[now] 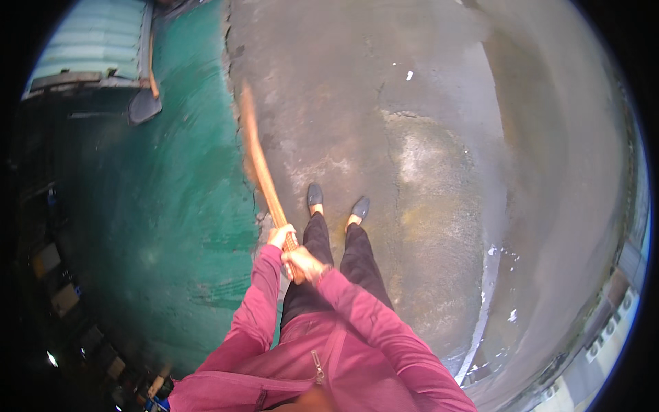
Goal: The person sweeps a wet concrete outdoor area using a traditional straw broom, moving debris toward a central pile. They then use a dustpan to collect the swept debris.
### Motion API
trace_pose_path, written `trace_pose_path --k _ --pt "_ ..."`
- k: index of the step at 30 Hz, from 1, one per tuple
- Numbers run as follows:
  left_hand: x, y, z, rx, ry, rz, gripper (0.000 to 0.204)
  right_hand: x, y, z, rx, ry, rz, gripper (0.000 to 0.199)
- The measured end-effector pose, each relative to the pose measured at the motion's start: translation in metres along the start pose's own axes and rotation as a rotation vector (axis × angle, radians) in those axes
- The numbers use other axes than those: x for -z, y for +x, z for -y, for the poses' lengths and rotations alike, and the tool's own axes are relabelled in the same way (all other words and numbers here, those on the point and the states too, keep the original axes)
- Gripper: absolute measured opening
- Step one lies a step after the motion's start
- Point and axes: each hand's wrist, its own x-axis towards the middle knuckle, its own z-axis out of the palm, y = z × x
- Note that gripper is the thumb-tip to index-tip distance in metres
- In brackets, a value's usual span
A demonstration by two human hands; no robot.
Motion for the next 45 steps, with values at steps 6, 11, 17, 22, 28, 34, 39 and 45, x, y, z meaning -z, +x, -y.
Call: trace_pose_path --k 6,11,17,22,28,34,39,45 --pt "-0.143 0.059 0.012 0.111 0.312 0.180 0.015 0.109 -0.014 0.028 0.047 0.508 -0.141 0.009" --pt "-0.297 0.033 0.035 0.304 0.609 0.806 0.015 0.176 -0.068 0.031 0.579 0.694 -0.610 0.009" --pt "-0.338 -0.038 0.016 0.055 0.827 0.936 0.016 0.160 -0.121 0.050 0.716 0.759 -0.771 0.006" --pt "-0.251 -0.050 -0.019 0.000 0.283 0.584 0.016 0.119 -0.123 0.045 0.415 0.406 -0.292 0.006" --pt "-0.158 -0.015 -0.096 -0.070 -0.121 -0.023 0.011 0.082 -0.071 0.147 0.006 -0.003 0.201 0.015" --pt "-0.133 0.057 -0.170 0.030 -0.160 -0.072 0.014 0.046 -0.020 0.259 -0.091 -0.198 0.164 0.013" --pt "-0.288 0.109 -0.197 0.218 0.041 0.162 0.013 0.122 -0.058 0.316 0.053 0.517 -0.108 0.011" --pt "-0.451 0.115 -0.285 0.164 0.863 0.738 0.014 0.142 -0.067 0.405 0.542 0.722 -0.543 0.012"
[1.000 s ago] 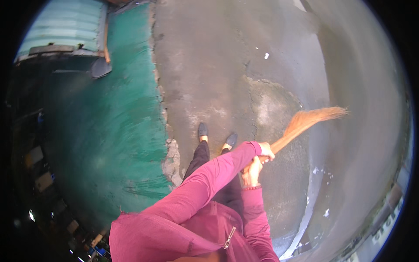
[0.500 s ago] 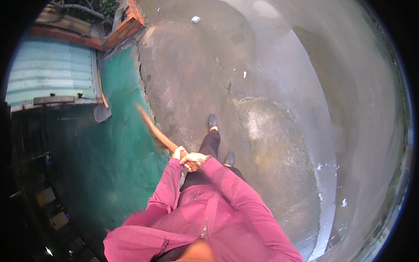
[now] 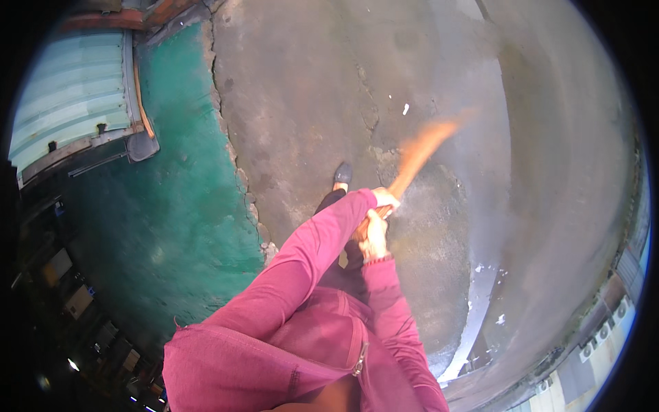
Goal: The person sweeps a wet concrete outdoor area using a traditional straw broom, moving debris toward a central pile. They then use a dustpan to collect the swept debris.
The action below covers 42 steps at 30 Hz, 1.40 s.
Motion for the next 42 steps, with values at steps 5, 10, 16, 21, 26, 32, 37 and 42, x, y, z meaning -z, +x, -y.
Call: trace_pose_path --k 5,10,16,21,26,32,37,42 --pt "0.006 -0.037 -0.057 -0.187 -0.034 0.185 0.012 -0.048 -0.006 0.015 0.200 0.089 -0.083 0.016" --pt "0.027 -0.108 0.005 -0.370 -0.615 -0.238 0.021 -0.040 -0.048 -0.003 -0.125 -0.361 0.322 0.006" --pt "0.127 -0.165 0.056 -0.100 -0.973 -0.878 0.015 -0.136 0.016 -0.024 -0.766 -0.824 0.593 0.008" --pt "0.228 -0.147 0.048 -0.168 -1.055 -0.797 0.014 -0.231 0.090 -0.044 -0.931 -0.586 0.786 0.011" --pt "0.213 -0.136 0.028 -0.165 -0.741 -0.635 0.017 -0.199 0.056 -0.042 -0.620 -0.684 0.336 0.007" --pt "0.184 -0.182 0.027 -0.353 -0.759 -0.695 0.024 -0.200 -0.006 -0.061 -0.353 -0.797 0.433 0.008" --pt "0.243 -0.146 -0.029 -0.146 -0.941 -0.942 0.012 -0.263 0.082 0.010 -0.625 -0.802 0.656 0.012" --pt "0.252 -0.053 -0.117 -0.084 -0.846 -0.740 0.010 -0.250 0.148 0.094 -0.641 -0.400 0.566 0.010"
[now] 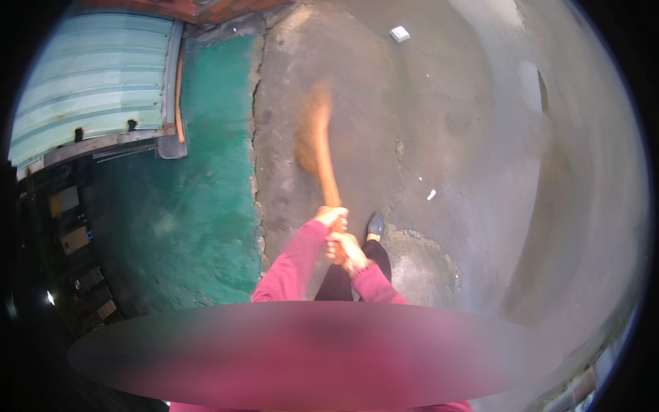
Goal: The person sweeps a wet concrete outdoor area using a traditional straw broom, moving debris toward a central pile. They then use a dustpan to collect the swept debris.
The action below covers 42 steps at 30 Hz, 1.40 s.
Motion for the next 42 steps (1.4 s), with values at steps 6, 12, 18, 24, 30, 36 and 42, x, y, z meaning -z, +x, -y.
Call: trace_pose_path --k 6,12,18,24,30,36,42 --pt "-0.153 -0.030 -0.017 0.020 0.748 0.385 0.011 0.032 -0.071 0.021 0.459 0.216 -0.453 0.008" --pt "-0.159 -0.086 -0.036 -0.094 0.633 0.746 0.011 -0.008 -0.090 0.023 0.635 0.281 -0.607 0.016" --pt "-0.050 -0.115 -0.026 -0.210 0.065 0.216 0.015 -0.053 -0.114 -0.005 0.257 -0.286 -0.130 0.006" --pt "0.064 -0.093 -0.083 -0.121 -0.495 -0.167 0.013 -0.143 -0.025 0.059 -0.319 -0.526 0.198 0.009" --pt "0.127 -0.020 -0.172 -0.054 -0.561 -0.108 0.012 -0.233 0.092 0.135 -0.617 -0.452 0.139 0.008" --pt "0.007 0.047 -0.340 -0.030 -0.308 -0.059 0.011 -0.256 0.088 0.278 -0.184 -0.119 -0.108 0.009" --pt "-0.015 0.045 -0.481 -0.188 0.149 0.478 0.015 -0.325 0.122 0.321 0.354 -0.255 -0.300 0.007"
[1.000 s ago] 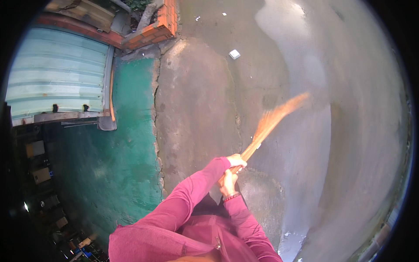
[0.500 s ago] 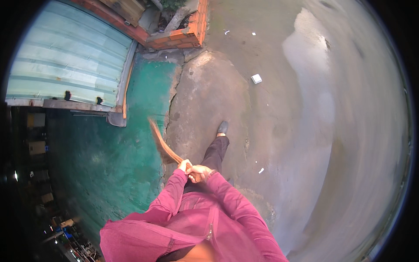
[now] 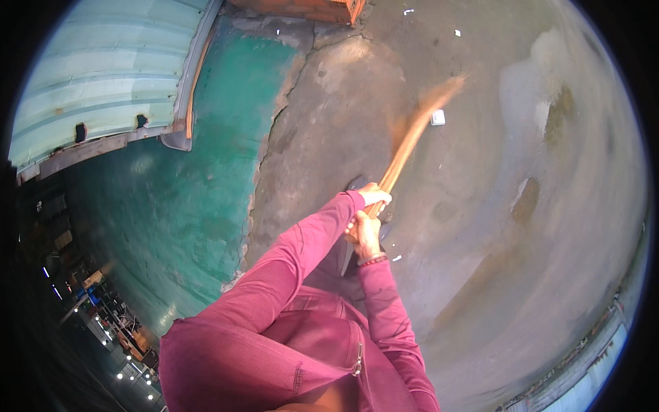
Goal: The person sweeps a wet concrete outdoor area using a traditional straw broom, moving debris toward a central pile. They then use a dustpan to collect the swept debris.
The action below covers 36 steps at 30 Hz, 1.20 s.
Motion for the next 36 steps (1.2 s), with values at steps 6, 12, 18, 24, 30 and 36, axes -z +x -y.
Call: trace_pose_path --k 6,12,18,24,30,36 --pt "-0.010 -0.049 -0.030 -0.212 -0.236 -0.074 0.017 -0.030 -0.034 0.022 0.066 -0.194 -0.009 0.003" --pt "0.043 -0.089 -0.015 0.070 -0.531 -0.528 0.011 -0.052 -0.018 0.037 -0.502 -0.265 0.327 0.007" --pt "0.039 0.008 -0.030 0.228 -0.461 -0.514 0.010 -0.010 0.050 0.085 -0.497 -0.043 0.298 0.006" --pt "-0.157 0.144 -0.064 0.381 0.312 -0.270 0.021 0.135 0.034 0.160 -0.222 0.352 -0.105 0.005" --pt "-0.193 0.133 -0.124 0.145 0.136 0.363 0.015 0.117 0.016 0.193 0.161 0.200 -0.339 0.007" --pt "-0.199 0.086 -0.109 0.141 0.026 -0.048 0.014 0.099 -0.035 0.206 -0.066 0.216 -0.235 0.012"
